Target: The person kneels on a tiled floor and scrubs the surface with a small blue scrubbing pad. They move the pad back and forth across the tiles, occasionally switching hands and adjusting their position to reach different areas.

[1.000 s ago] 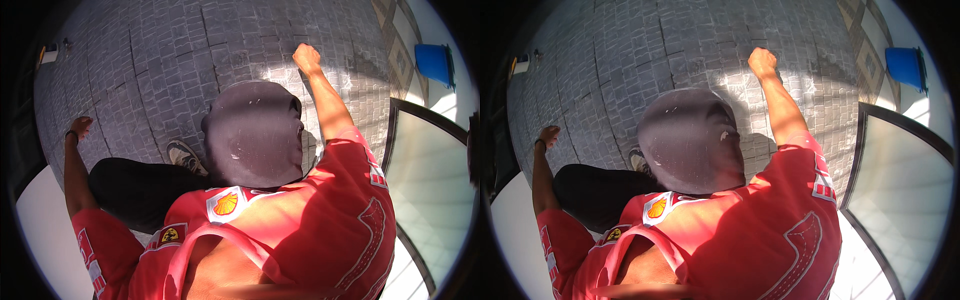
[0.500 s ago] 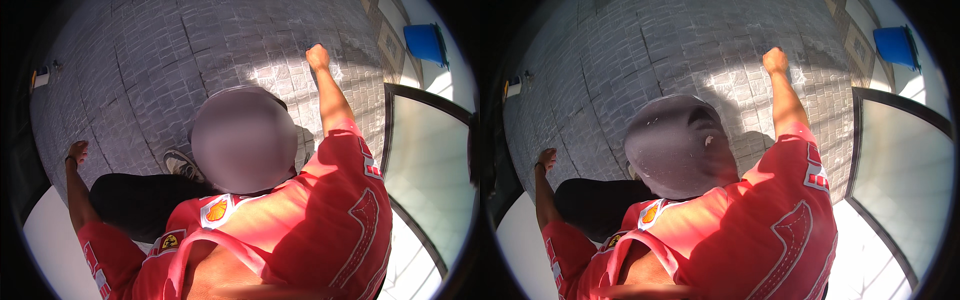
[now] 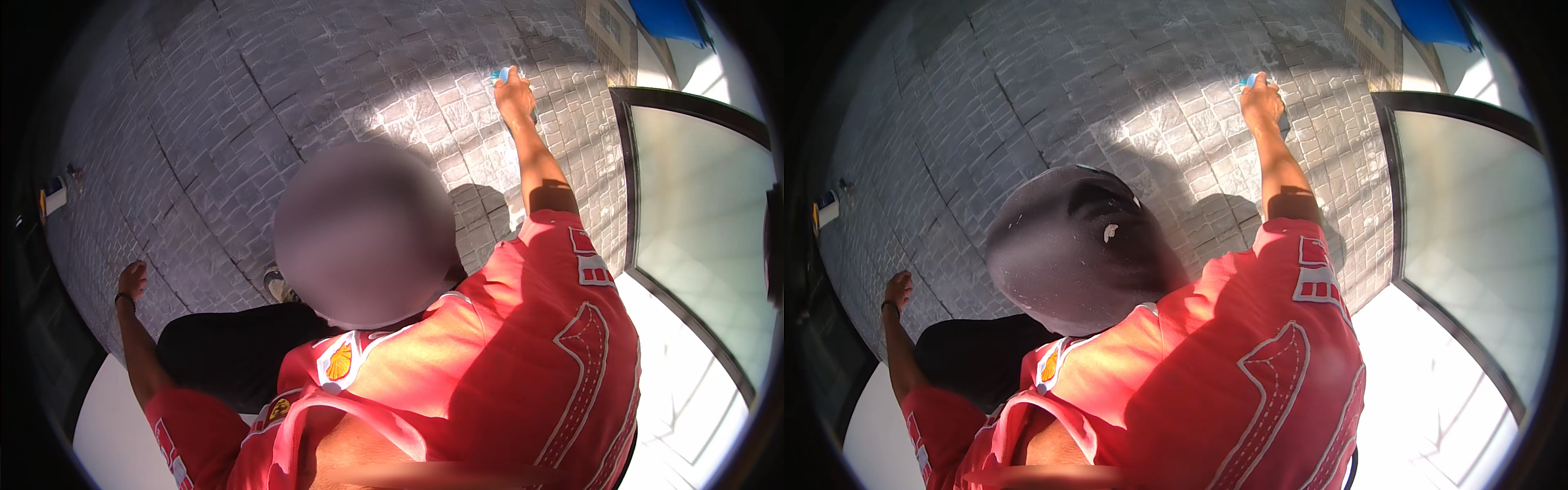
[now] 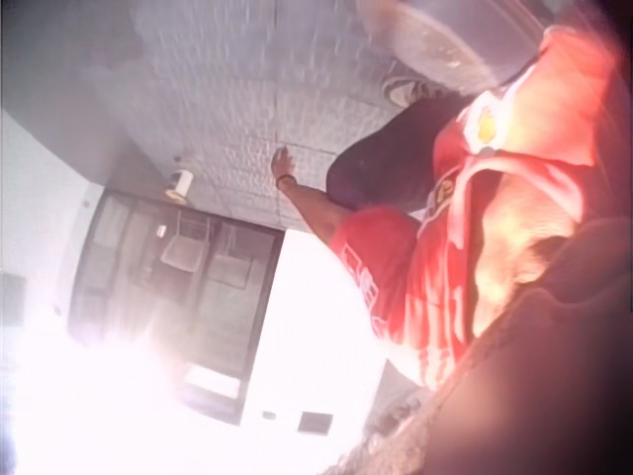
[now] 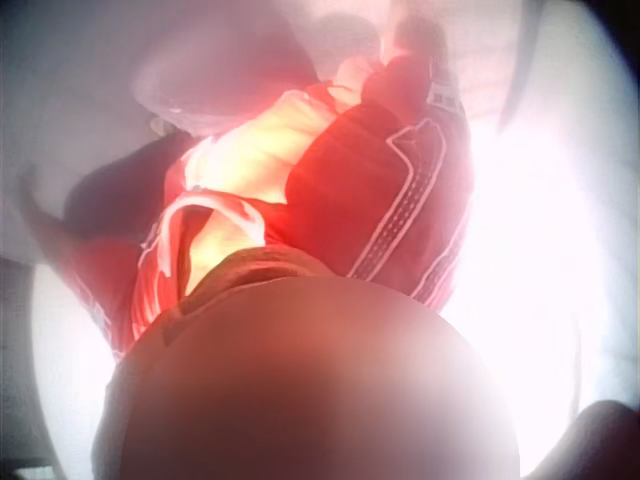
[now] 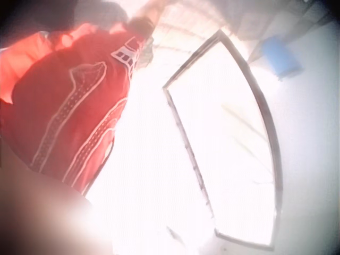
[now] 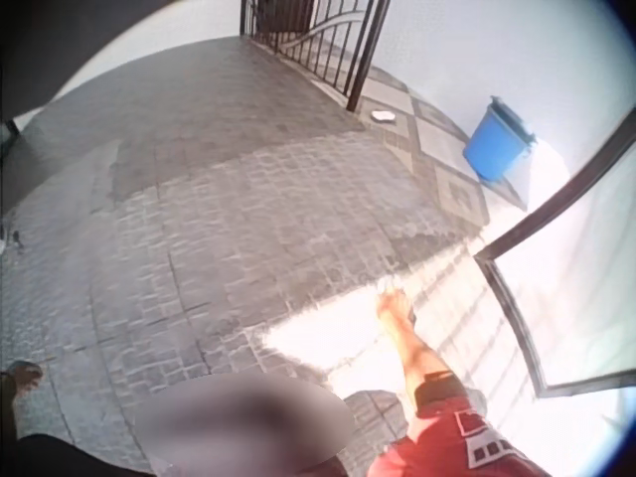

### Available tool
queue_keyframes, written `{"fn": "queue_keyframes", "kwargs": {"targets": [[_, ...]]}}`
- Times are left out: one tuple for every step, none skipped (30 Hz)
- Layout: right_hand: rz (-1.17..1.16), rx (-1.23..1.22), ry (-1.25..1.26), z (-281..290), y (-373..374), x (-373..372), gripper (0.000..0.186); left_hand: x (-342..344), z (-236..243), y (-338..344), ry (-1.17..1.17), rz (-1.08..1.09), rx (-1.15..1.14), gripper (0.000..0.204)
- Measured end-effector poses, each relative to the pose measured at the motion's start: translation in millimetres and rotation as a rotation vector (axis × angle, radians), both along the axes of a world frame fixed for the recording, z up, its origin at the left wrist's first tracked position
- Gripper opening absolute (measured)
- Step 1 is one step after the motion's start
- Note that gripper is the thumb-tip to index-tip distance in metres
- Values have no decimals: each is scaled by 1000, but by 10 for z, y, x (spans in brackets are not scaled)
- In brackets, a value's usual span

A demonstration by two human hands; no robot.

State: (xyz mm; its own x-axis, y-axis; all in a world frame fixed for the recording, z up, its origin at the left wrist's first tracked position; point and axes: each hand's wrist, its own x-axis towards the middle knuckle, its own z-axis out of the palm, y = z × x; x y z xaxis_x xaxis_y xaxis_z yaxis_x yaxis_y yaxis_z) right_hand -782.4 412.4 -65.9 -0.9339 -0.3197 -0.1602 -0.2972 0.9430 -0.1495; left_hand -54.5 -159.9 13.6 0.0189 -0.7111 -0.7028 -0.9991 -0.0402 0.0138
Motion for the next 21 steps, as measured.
{"fn": "queue_keyframes", "kwargs": {"targets": [[-205,91,-49,36,49,-107,51,49,-12,15,-52,52,31,42],[-56,62,-21,2,6,8,49,47,-33,4,-126,124,52,43],[26,96,-80,-62,-79,213,48,1,-62,-18,-60,67,47,43],[201,76,-72,-167,-223,570,51,-94,-95,-64,-24,26,38,44],[352,47,-48,-294,-392,995,53,-212,-126,-115,-8,-14,13,44],[501,12,-94,-399,-532,1363,55,-356,-158,-178,90,-7,24,44],[584,-89,-242,-486,-625,1698,53,-502,-189,-248,167,-1,21,44],[649,-71,-259,-514,-615,1806,52,-602,-206,-291,239,-11,20,44],[754,-120,-270,-516,-560,1841,52,-664,-214,-321,242,0,-20,43],[902,-249,-247,-479,-435,1734,52,-689,-216,-340,248,-3,-65,42],[804,-301,-163,-388,-227,1434,53,-662,-212,-334,277,-26,-111,41],[646,-247,-85,-294,-3,1108,56,-590,-197,-314,219,-4,-84,41],[479,-146,-67,-185,229,709,56,-477,-173,-274,180,-12,-57,40],[263,-87,-42,-101,437,395,55,-362,-151,-242,111,-19,-60,40],[-17,-2,-29,-40,582,161,52,-241,-132,-200,94,-11,-9,39],[-33,3,-40,-39,643,98,52,-132,-114,-164,47,1,11,38],[-68,10,-36,-66,645,180,51,-72,-107,-156,-35,24,48,37],[-130,28,-39,-114,602,325,50,-43,-111,-163,-10,0,64,37],[-23,-78,7,-219,469,727,51,-41,-114,-182,-21,-7,96,36],[159,-112,-83,-313,347,1092,54,-63,-128,-208,-80,-4,98,36],[322,-120,-154,-411,195,1567,57,-108,-142,-246,4,-36,108,35]]}}
